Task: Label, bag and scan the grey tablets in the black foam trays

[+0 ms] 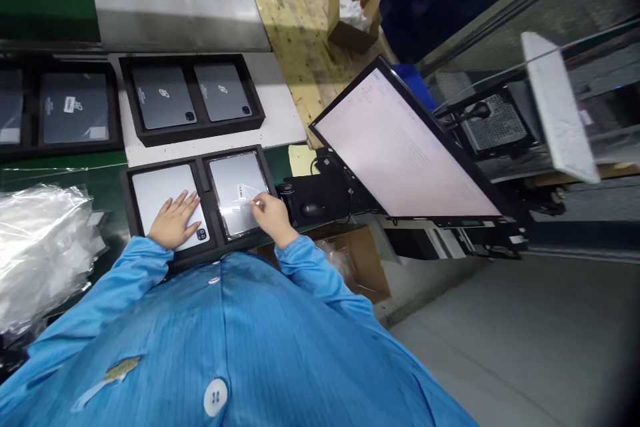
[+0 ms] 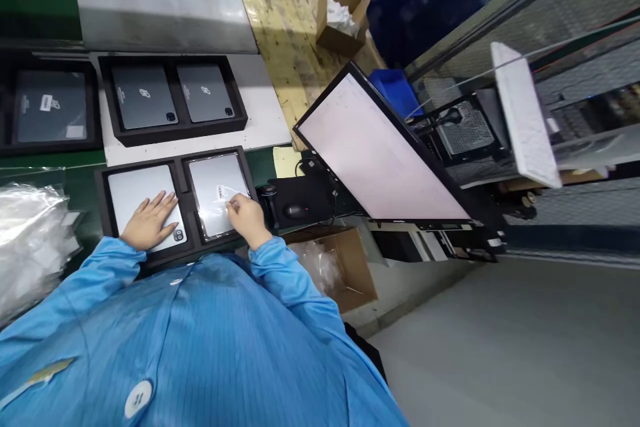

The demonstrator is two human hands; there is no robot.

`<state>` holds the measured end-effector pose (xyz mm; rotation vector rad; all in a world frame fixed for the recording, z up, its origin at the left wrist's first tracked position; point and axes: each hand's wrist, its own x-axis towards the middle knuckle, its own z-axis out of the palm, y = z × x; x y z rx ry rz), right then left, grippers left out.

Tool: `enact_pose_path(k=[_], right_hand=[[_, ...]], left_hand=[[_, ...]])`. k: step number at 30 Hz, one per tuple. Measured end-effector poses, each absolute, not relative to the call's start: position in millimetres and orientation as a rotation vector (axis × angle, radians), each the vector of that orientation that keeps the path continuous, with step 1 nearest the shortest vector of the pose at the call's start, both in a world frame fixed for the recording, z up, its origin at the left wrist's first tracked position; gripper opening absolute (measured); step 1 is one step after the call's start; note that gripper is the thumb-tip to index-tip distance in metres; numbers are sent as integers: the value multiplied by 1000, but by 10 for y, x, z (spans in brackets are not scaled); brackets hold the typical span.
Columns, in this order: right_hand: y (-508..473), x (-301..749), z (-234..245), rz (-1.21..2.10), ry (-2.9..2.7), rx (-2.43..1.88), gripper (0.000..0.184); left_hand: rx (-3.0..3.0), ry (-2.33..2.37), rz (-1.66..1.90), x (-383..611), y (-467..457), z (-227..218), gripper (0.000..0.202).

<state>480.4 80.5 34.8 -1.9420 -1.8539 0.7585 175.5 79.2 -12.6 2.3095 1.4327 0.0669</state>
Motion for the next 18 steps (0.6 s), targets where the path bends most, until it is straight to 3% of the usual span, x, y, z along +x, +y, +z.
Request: enact_pose_path(k=[4,8,14,18], right_hand=[[572,5394,268,811,-1601,-1868,22],[489,5638,212,879,-1526,-1803,29],[569,5734,216,923,-1615,-1723,27],[649,5747,199,998,-1618,-1694,24]], left_hand=[[2251,1491,141,2180,781,56,46],[2272,1327,0,3153,768,246,35],[2198,1421,-189,4125,797,178,55],[2002,1481,51,3860,801,28,26]])
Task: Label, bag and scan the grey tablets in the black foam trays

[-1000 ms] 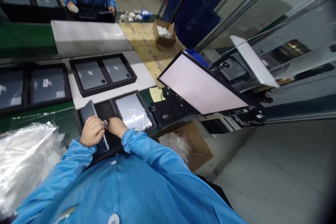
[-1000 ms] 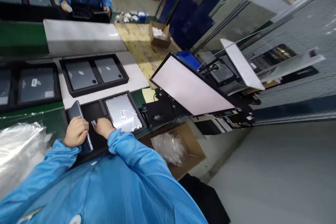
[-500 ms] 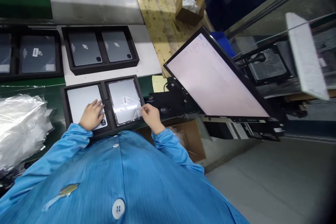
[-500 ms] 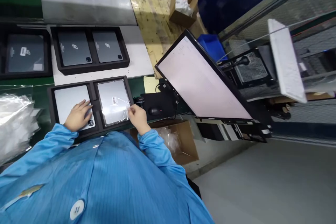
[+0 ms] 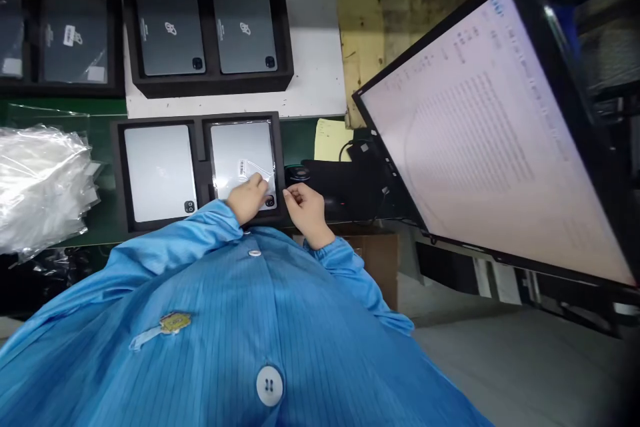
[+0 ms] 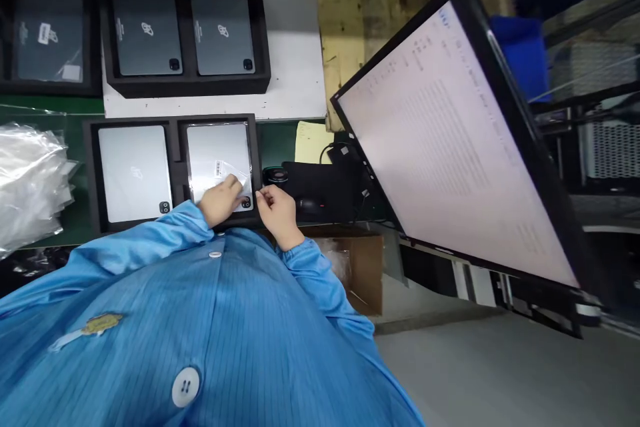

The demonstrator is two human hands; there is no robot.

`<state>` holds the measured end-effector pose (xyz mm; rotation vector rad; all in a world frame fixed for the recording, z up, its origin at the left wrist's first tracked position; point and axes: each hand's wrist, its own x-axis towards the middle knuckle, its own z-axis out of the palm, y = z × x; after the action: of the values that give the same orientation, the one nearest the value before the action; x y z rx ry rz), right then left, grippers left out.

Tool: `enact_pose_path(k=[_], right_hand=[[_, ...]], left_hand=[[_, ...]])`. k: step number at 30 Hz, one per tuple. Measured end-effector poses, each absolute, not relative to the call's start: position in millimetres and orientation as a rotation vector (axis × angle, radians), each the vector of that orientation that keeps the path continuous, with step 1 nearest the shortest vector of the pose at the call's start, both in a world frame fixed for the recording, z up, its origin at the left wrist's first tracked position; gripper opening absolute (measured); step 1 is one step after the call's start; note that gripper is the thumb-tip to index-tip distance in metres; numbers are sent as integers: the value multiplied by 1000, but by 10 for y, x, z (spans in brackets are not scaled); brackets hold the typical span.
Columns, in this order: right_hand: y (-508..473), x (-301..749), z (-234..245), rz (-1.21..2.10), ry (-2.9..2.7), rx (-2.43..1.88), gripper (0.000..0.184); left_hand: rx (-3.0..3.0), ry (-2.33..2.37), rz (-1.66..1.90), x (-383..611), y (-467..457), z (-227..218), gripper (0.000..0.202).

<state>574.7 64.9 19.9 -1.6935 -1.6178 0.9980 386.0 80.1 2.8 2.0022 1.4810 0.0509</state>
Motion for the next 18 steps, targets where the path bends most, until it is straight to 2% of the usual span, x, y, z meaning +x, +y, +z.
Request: enact_pose_path(k=[2,6,8,13,16,18], right_hand=[[713,5699,161,1067,-1603,-1664,21],[903,5432,0,1293,-1575,-1570,10],[1025,5235,-114,1382,-1539,-1559,8],[1324,4824,-371,1402,-1439,-1735,18],[1422,4733,-435,1371,-1422,-1767,20],[1449,4726,-438,1384,-1378,-1771,21]], left_hand=[[1745,1567,385,3575,764,-39,21],[1039,1557,956,3075,613,-61,37],[857,1512,1055,2969,540,-19,46],[787,1492,1119,3047,474,13,52],[654,1450,1144,2950,498,9,48],[485,1489,1242,2663,511,83,37]])
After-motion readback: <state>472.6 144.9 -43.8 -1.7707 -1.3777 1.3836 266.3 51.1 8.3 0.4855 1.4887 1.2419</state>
